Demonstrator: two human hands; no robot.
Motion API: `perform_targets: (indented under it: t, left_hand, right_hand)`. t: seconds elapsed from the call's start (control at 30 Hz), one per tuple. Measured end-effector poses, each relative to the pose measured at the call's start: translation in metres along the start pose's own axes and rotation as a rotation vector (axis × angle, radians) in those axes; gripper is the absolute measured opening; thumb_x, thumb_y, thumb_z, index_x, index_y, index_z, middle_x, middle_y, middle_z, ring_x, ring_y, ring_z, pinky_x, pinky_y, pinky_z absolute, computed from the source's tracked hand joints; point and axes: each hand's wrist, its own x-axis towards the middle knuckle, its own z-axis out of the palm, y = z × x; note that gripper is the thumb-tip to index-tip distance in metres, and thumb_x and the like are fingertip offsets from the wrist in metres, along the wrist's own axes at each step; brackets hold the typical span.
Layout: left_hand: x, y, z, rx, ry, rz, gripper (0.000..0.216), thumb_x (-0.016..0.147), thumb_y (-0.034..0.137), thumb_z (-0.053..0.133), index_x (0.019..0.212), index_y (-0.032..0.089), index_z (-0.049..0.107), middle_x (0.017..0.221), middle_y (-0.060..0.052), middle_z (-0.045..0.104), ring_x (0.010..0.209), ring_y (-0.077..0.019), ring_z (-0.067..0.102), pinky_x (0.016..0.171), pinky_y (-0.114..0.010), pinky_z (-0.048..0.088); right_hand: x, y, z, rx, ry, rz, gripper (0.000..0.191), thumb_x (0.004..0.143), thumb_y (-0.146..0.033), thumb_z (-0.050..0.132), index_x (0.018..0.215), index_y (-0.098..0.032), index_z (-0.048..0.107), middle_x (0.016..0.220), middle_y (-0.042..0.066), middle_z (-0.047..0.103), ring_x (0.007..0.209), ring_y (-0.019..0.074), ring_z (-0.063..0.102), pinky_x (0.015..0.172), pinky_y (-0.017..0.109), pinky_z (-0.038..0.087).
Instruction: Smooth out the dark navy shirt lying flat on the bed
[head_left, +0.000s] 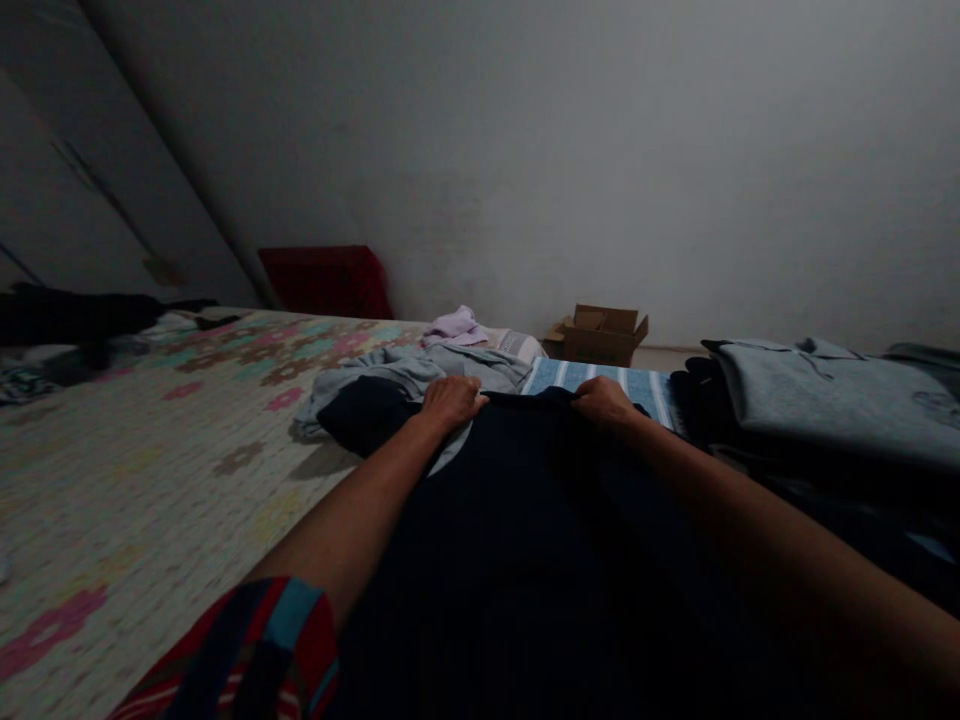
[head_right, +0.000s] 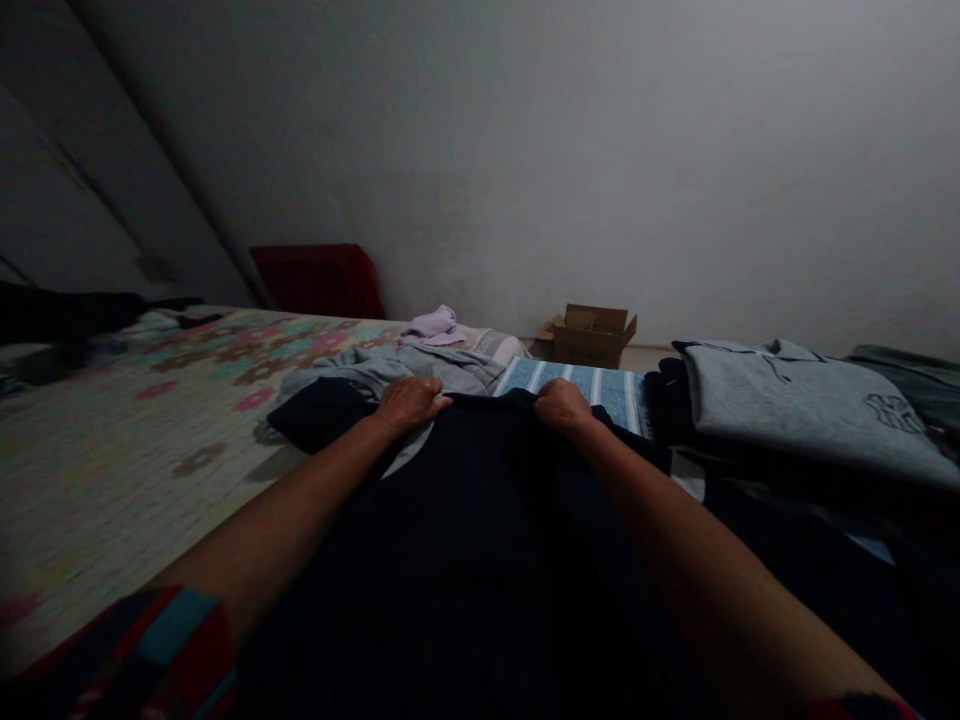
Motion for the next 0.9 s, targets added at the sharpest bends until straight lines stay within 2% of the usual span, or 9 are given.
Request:
perform_targets:
  t: [0.17,0.37,0.5,0.57,0.73,0.9]
  left_hand:
    - [0.0,0.009,0.021,0.059,0.037,-0.017,0.027,0.084,0.028,0.046,0.096,0.012,0.065,0.094,-0.017,0.066,0.091,-0.0309,0.061,0.073,-0.037,0.043]
    - [-0.009,0.034,0.021,0.112,0.166,0.108,0.029,0.085,0.009,0.035,0.096,0.011,0.061,0.102,-0.019,0.06,0.105,-0.0327,0.049,0.084,-0.046,0.036]
    - [-0.025,0.061,0.032,0.068,0.177,0.297,0.026,0.086,0.009,0.034,0.092,0.015,0.06,0.099,-0.014,0.058,0.101,-0.0277,0.049,0.081,-0.04,0.037]
    - [-0.031,0.068,0.043,0.005,0.165,0.341,0.02,0.086,0.012,0.039,0.091,0.016,0.058,0.099,-0.012,0.058,0.1,-0.026,0.049,0.079,-0.038,0.038]
    - [-0.033,0.062,0.066,-0.07,0.156,0.267,0.013,0.087,0.021,0.045,0.095,0.017,0.054,0.101,-0.009,0.058,0.099,-0.0236,0.052,0.083,-0.036,0.039]
    - [-0.033,0.061,0.068,-0.108,0.182,0.25,0.018,0.087,0.019,0.044,0.103,0.018,0.052,0.113,-0.01,0.056,0.109,-0.0233,0.05,0.091,-0.037,0.037]
  right_hand:
    - [0.006,-0.005,0.014,-0.109,0.03,0.024,0.021,0.072,-0.016,0.052,0.084,-0.015,0.07,0.091,0.012,0.068,0.088,0.0222,0.063,0.068,0.025,0.045]
    - [0.01,-0.007,0.026,-0.169,0.07,0.05,0.025,0.074,-0.019,0.052,0.091,-0.017,0.069,0.1,0.013,0.067,0.095,0.0259,0.062,0.071,0.029,0.046]
    - [0.011,-0.004,0.03,-0.191,0.085,0.046,0.025,0.075,-0.021,0.052,0.094,-0.019,0.069,0.102,0.013,0.067,0.097,0.0257,0.062,0.074,0.029,0.046]
    - [0.01,-0.003,0.031,-0.202,0.095,0.042,0.025,0.076,-0.021,0.051,0.094,-0.02,0.068,0.103,0.013,0.067,0.098,0.026,0.061,0.075,0.03,0.046]
    - [0.008,-0.004,0.033,-0.226,0.112,0.021,0.024,0.079,-0.024,0.05,0.095,-0.022,0.068,0.103,0.011,0.067,0.1,0.0243,0.061,0.076,0.029,0.046]
    - [0.009,-0.003,0.037,-0.238,0.122,0.021,0.024,0.081,-0.025,0.049,0.097,-0.023,0.067,0.104,0.01,0.067,0.1,0.0244,0.061,0.076,0.03,0.046]
